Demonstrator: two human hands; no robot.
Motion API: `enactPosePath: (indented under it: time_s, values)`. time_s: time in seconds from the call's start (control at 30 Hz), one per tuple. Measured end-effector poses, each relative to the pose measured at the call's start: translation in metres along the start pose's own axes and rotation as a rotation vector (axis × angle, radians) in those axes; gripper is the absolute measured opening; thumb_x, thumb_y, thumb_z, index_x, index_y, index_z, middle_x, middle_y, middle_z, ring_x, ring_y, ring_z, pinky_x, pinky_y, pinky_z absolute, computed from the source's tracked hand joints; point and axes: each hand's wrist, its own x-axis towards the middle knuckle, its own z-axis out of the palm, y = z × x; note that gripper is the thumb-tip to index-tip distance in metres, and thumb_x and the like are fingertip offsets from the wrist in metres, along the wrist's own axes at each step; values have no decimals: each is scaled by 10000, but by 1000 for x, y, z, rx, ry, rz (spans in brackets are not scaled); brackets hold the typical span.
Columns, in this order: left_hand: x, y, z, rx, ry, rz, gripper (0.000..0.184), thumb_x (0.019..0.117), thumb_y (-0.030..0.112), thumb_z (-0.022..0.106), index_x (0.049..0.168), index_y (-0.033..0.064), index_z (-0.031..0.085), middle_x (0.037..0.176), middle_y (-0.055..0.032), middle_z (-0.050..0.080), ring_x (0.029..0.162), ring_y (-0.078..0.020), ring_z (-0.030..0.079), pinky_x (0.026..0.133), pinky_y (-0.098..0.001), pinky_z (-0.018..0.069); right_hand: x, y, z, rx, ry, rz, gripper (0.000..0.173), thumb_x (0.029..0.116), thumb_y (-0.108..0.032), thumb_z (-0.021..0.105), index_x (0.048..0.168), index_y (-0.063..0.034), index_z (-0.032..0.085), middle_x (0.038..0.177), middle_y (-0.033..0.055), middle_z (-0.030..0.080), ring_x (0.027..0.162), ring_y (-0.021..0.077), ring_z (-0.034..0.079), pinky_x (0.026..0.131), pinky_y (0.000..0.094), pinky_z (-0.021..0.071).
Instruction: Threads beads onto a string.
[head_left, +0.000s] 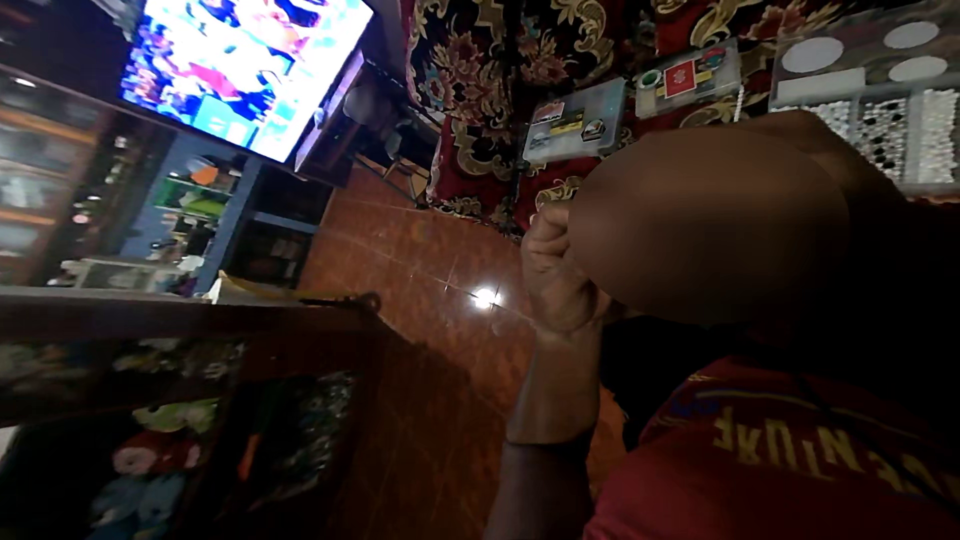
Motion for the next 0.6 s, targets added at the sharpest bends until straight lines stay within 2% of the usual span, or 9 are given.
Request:
enactPosePath:
  time_s: [0.07, 0.17, 0.27, 0.33, 0.43, 0.6]
  values:
    - [0, 0, 0, 16, 5, 0, 131, 966, 133, 697, 1083, 75, 689, 933, -31, 715, 834, -68, 690, 739, -222, 577, 0, 1, 0, 0, -7, 5, 113, 922, -125, 644, 833, -66, 683, 749, -1, 580, 641, 26, 511, 523, 170, 390]
    - [-6, -3, 0, 102, 33, -31, 130, 958, 167, 717, 1081, 123, 706, 914, 3, 718, 786, -46, 686, 696, -211, 583, -8, 2, -1, -14, -20, 36, 129, 939, -157, 621, 866, -86, 701, 786, -7, 624, 682, 35, 564, 567, 191, 459]
    - [-6, -9, -6, 154, 100, -11, 107, 940, 160, 730, 1039, 128, 757, 940, -6, 751, 829, -57, 705, 753, -235, 585, -15, 12, 3, -74, -15, 77, 234, 993, -290, 584, 904, -134, 734, 809, -49, 651, 684, -26, 563, 580, 149, 472]
    - [-4, -11, -7, 116, 128, -29, 98, 943, 100, 714, 1025, 97, 768, 963, -36, 759, 845, -81, 716, 776, -251, 592, -19, 19, 4, -83, -46, 121, 298, 1022, -340, 568, 942, -129, 762, 841, -8, 697, 724, 20, 615, 629, 201, 508]
    - [-3, -12, -7, 90, 176, -113, 85, 937, 83, 706, 996, 85, 766, 925, -37, 759, 803, -89, 716, 753, -262, 594, -21, 26, 1, -57, -88, 138, 276, 1009, -302, 607, 968, -84, 772, 874, 60, 721, 783, 83, 656, 707, 234, 547]
    - [-4, -16, -2, 61, 269, -240, 97, 961, 38, 633, 956, 50, 729, 808, -37, 734, 723, -98, 697, 709, -263, 581, -29, 38, 1, -60, -113, 123, 225, 990, -220, 631, 960, -42, 767, 871, 111, 721, 792, 135, 667, 709, 257, 554]
